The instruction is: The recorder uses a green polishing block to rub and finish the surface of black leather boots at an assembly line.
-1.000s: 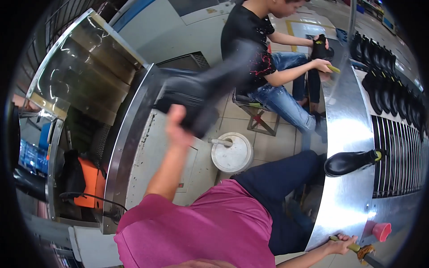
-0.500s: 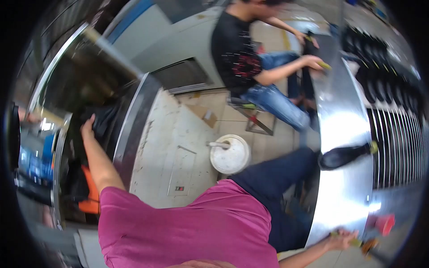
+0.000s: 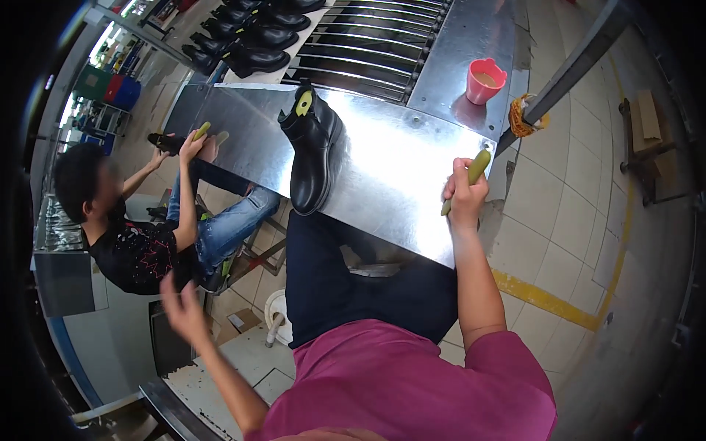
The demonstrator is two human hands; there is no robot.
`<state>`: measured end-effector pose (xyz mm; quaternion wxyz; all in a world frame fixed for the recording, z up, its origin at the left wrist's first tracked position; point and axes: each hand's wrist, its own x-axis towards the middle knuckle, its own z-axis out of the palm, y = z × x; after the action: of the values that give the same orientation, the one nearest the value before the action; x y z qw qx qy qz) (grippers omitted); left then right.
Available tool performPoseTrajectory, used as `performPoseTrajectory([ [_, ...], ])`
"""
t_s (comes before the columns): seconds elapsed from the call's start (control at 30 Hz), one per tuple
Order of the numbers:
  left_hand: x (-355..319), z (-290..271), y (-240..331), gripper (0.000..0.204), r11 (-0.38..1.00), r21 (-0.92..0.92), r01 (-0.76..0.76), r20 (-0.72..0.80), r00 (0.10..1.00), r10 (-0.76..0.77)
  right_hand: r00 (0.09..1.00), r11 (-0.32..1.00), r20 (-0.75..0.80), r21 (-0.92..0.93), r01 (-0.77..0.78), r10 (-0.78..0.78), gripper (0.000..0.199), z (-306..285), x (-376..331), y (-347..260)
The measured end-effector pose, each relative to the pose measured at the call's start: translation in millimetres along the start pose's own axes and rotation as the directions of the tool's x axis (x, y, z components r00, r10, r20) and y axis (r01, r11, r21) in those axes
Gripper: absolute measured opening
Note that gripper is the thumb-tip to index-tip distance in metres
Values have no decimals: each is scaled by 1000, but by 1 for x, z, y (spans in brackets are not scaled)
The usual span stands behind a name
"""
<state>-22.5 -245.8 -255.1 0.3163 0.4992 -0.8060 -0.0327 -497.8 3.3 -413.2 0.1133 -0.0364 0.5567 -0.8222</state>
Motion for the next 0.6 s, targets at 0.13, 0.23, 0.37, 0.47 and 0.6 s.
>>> performPoseTrajectory([
  [0.13,58,149,114,68,873,-477,-100,466,814,347,999,1000,-37,-12,-6,6,27,-11,0,4],
  [0.23,88,249,139,77,723,-691,-11,427,801,419,1000,1000,2,-11,-8,8,26,5,2,6],
  [0.37,115,293,188,51,854,-508,116,610,748,261,1000,1000,3,-16,5,-4,25,-4,3,1],
  [0.47,90,297,194,46,528,-752,394,543,825,157,1000,1000,10,-19,17,-17,20,-6,4,4],
  [0.6,18,281,220,54,-191,-658,728,748,661,-56,1000,1000,29,-20,-8,8,19,-2,1,2],
])
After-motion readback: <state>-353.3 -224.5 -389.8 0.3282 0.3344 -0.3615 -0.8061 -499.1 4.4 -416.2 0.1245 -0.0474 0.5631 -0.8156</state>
